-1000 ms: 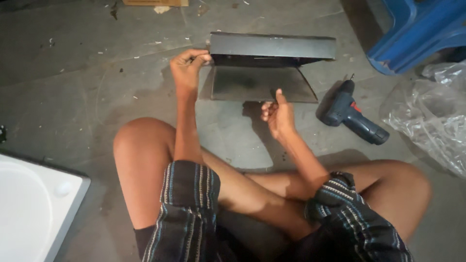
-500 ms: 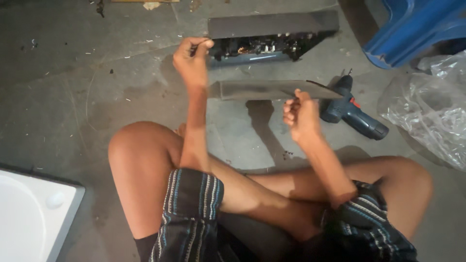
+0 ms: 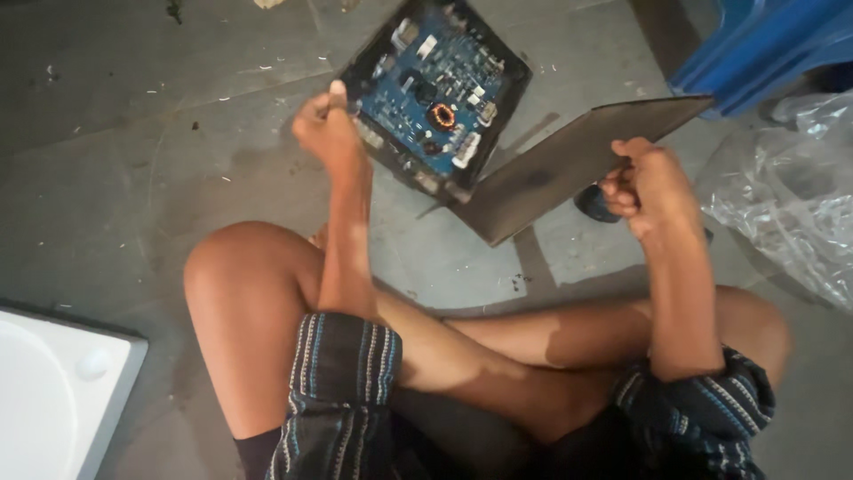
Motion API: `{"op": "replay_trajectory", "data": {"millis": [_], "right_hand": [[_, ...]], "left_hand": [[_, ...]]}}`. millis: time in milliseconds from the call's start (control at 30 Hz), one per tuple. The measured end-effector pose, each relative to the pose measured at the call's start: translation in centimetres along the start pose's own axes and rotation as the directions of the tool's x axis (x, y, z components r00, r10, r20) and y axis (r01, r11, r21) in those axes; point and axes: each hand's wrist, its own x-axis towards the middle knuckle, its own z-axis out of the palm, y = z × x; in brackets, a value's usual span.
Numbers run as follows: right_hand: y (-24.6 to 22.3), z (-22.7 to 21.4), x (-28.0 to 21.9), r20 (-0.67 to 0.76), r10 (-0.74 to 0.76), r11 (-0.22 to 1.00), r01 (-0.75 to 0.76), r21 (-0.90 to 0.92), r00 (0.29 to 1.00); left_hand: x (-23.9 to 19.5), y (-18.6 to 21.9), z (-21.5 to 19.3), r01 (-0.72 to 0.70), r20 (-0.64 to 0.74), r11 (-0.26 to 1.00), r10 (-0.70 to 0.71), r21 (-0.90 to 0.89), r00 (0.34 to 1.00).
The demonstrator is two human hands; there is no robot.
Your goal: The person uses a cordless drill to remove screws from the casing of an electronic device. After removing the cover, the person continues to unscrew components from the internal circuit board.
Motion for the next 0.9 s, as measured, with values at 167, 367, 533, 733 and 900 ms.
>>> {"op": "replay_trajectory", "data": {"millis": [167, 367, 533, 733, 900], "right_hand": [[-0.9, -0.6, 0.1, -0.013, 0.018, 0.999, -0.019, -0.034, 1.0], [-2.5, -3.9, 0.5, -0.189, -0.085, 0.984, 0.053, -0.168, 0.978], [-0.8, -8.1, 4.4, -0.258, -0.225, 0.967, 0.249, 0.062, 0.94], [6.3, -7.5, 12.6, -0.221, -0.145, 0.881, 0.227, 0.415, 0.965], [9.5, -5.9, 16.9, -0.087, -0.146, 0.685, 0.164, 0.71, 0.986]], "left_hand": [[2.0, -4.1, -1.3, 0.245, -0.026, 0.963, -0.249, -0.117, 0.968], [2.3, -7.2, -3.1, 0.221, -0.144, 0.975, -0.22, -0.012, 0.965], [1.8, -9.2, -3.7, 0.415, -0.222, 0.909, -0.396, 0.047, 0.891], [2.5, -13.9, -6.1, 0.625, -0.007, 0.728, -0.653, -0.281, 0.757], [1.3, -15.0, -7.7, 0.74, 0.134, 0.606, -0.741, -0.291, 0.658]]}}
